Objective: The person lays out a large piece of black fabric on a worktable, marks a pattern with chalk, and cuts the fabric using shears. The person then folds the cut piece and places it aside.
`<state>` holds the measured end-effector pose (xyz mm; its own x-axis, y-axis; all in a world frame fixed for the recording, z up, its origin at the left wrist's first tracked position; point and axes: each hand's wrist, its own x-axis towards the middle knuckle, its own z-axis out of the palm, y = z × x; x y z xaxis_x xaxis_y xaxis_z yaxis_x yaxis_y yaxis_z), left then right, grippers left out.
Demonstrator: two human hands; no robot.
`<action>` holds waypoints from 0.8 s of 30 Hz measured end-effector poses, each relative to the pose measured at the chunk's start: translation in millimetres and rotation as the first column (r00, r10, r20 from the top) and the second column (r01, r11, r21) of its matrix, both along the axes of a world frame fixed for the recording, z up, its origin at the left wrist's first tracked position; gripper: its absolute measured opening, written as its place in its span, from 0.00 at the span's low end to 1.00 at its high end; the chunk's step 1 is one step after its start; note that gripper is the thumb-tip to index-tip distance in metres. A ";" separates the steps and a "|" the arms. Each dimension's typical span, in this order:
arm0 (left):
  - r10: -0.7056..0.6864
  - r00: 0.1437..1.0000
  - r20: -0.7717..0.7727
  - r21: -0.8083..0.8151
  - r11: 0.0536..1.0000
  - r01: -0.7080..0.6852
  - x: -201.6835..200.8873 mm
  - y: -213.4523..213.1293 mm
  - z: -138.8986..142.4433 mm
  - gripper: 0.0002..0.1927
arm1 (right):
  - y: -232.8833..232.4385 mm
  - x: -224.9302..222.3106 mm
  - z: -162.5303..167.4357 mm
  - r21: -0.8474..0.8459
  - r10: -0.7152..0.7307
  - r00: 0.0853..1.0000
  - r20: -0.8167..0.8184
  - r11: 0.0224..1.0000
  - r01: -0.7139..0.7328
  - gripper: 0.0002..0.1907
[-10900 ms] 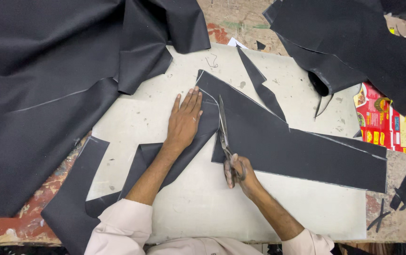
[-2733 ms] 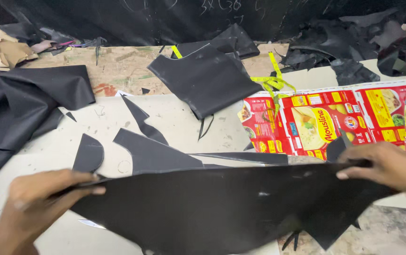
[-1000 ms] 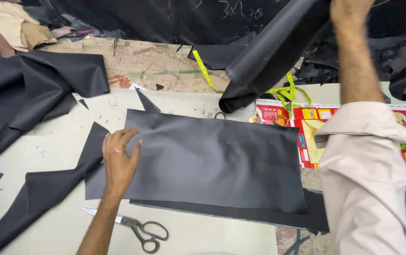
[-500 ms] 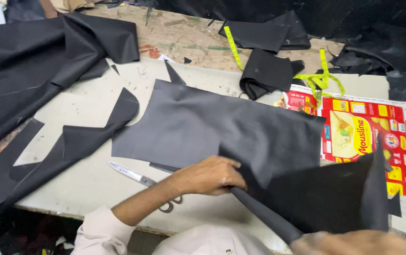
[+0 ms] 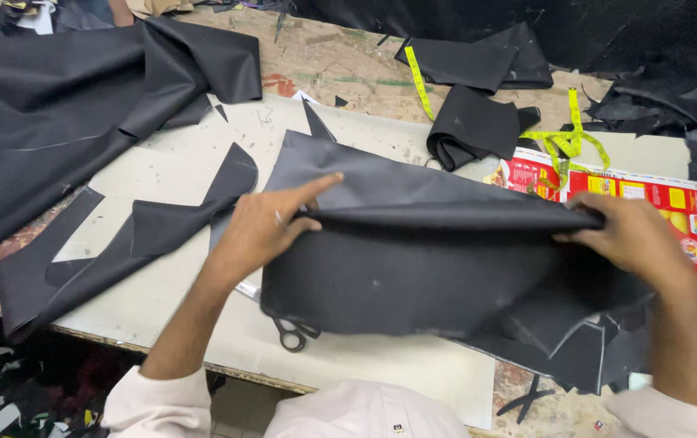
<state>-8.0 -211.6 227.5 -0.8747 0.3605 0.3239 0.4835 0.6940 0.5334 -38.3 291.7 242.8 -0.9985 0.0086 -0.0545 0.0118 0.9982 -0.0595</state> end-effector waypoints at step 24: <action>0.353 0.932 0.085 0.395 0.847 -0.357 -99.8 -43.8 -187.6 0.34 | -53.0 47.8 -203.4 0.064 0.442 0.826 -0.349 0.891 -0.450 0.20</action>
